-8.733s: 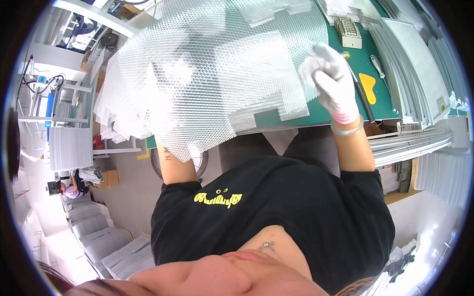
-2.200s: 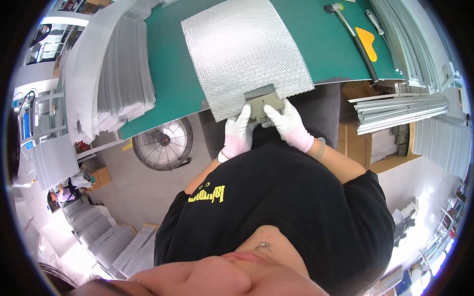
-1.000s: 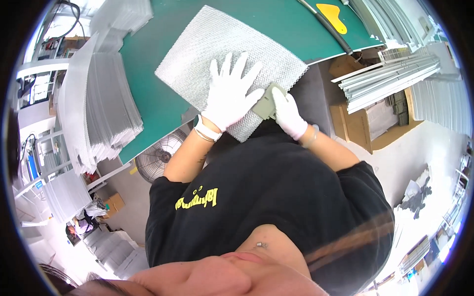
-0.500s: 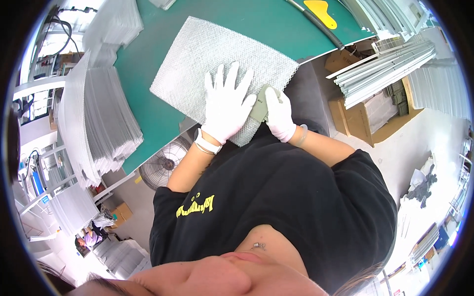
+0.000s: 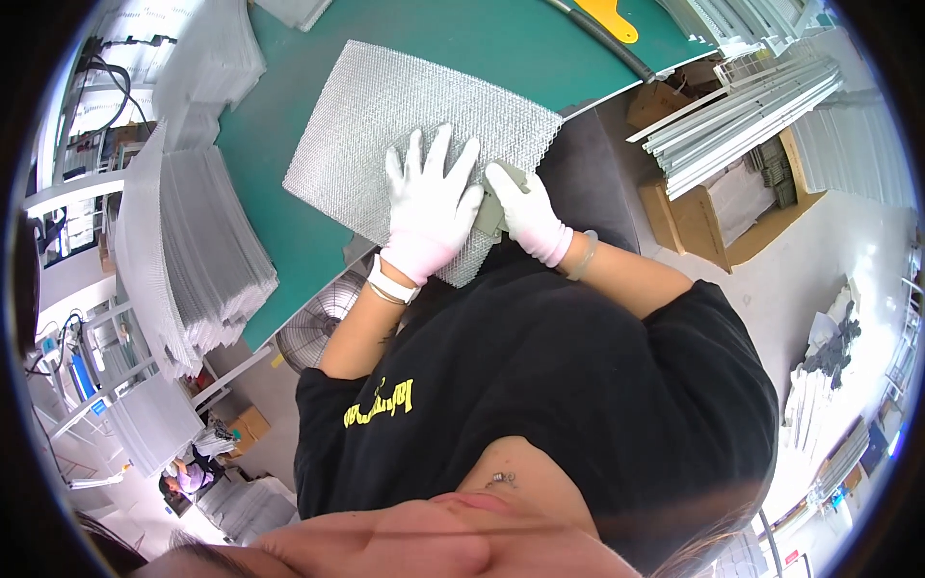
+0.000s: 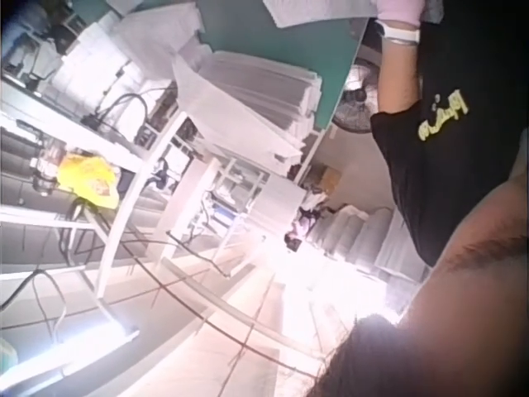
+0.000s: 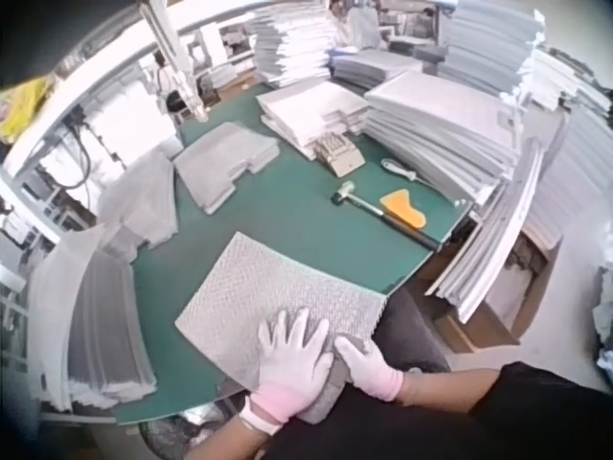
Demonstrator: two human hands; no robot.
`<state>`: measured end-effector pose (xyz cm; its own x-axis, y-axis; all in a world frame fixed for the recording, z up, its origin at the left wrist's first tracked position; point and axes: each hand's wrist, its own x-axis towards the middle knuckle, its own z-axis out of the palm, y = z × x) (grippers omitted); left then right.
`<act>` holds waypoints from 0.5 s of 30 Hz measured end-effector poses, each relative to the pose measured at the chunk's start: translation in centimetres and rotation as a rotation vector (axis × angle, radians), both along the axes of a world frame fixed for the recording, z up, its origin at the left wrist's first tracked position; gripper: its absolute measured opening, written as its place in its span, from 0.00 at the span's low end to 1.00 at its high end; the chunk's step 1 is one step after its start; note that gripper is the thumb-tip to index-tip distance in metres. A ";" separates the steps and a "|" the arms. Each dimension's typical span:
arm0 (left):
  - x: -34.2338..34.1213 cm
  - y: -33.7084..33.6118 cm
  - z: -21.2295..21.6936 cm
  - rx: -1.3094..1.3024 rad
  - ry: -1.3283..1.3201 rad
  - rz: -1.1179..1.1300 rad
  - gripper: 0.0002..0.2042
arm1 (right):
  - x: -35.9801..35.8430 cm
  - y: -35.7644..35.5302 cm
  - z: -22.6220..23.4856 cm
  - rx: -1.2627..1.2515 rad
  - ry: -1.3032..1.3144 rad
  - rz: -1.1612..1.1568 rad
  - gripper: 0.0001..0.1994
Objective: Assembling industrial air filters by attaching metal frames to mesh layers using a drill and a mallet.
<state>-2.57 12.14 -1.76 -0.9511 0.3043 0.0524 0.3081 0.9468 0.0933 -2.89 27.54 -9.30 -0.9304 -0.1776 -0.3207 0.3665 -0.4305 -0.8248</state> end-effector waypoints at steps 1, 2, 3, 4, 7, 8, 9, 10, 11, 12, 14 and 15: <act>-0.2 -0.2 -0.1 0.011 -0.002 -0.017 0.27 | -0.3 0.8 0.6 0.017 -0.138 0.211 0.15; -0.7 -1.0 0.0 0.014 0.000 -0.026 0.27 | -0.7 1.7 1.9 0.036 -0.276 0.418 0.19; -1.6 -2.1 0.2 0.013 -0.012 -0.119 0.27 | -1.6 2.8 4.1 0.145 -0.239 0.811 0.25; -2.3 -3.2 0.4 0.011 -0.022 -0.212 0.26 | -2.4 3.3 3.2 0.270 0.034 1.100 0.29; -3.3 -4.9 2.0 -0.101 0.107 -0.168 0.26 | -4.2 7.0 3.8 0.897 0.614 1.041 0.21; -3.5 -4.9 2.6 -0.157 0.204 -0.142 0.26 | -5.2 8.9 2.2 1.210 0.726 0.770 0.18; -3.1 -4.4 3.1 -0.153 0.211 -0.149 0.26 | -6.5 11.6 0.3 1.417 0.703 0.574 0.16; -2.4 -3.7 3.6 -0.050 0.276 -0.086 0.25 | -8.1 14.7 -1.1 1.634 0.702 0.577 0.15; -1.5 -3.1 3.8 0.052 0.335 -0.020 0.24 | -9.0 16.8 -1.6 1.768 0.578 0.606 0.15; 0.0 -2.0 3.3 0.301 0.365 -0.139 0.21 | -10.2 19.9 -4.7 1.893 0.541 0.615 0.16; 2.8 0.6 3.2 0.584 0.110 -0.416 0.16 | -11.8 22.3 -7.1 1.824 0.540 0.612 0.14; 4.2 1.2 1.0 0.704 -0.021 -0.512 0.13 | -12.1 22.0 -6.4 1.809 0.625 0.710 0.13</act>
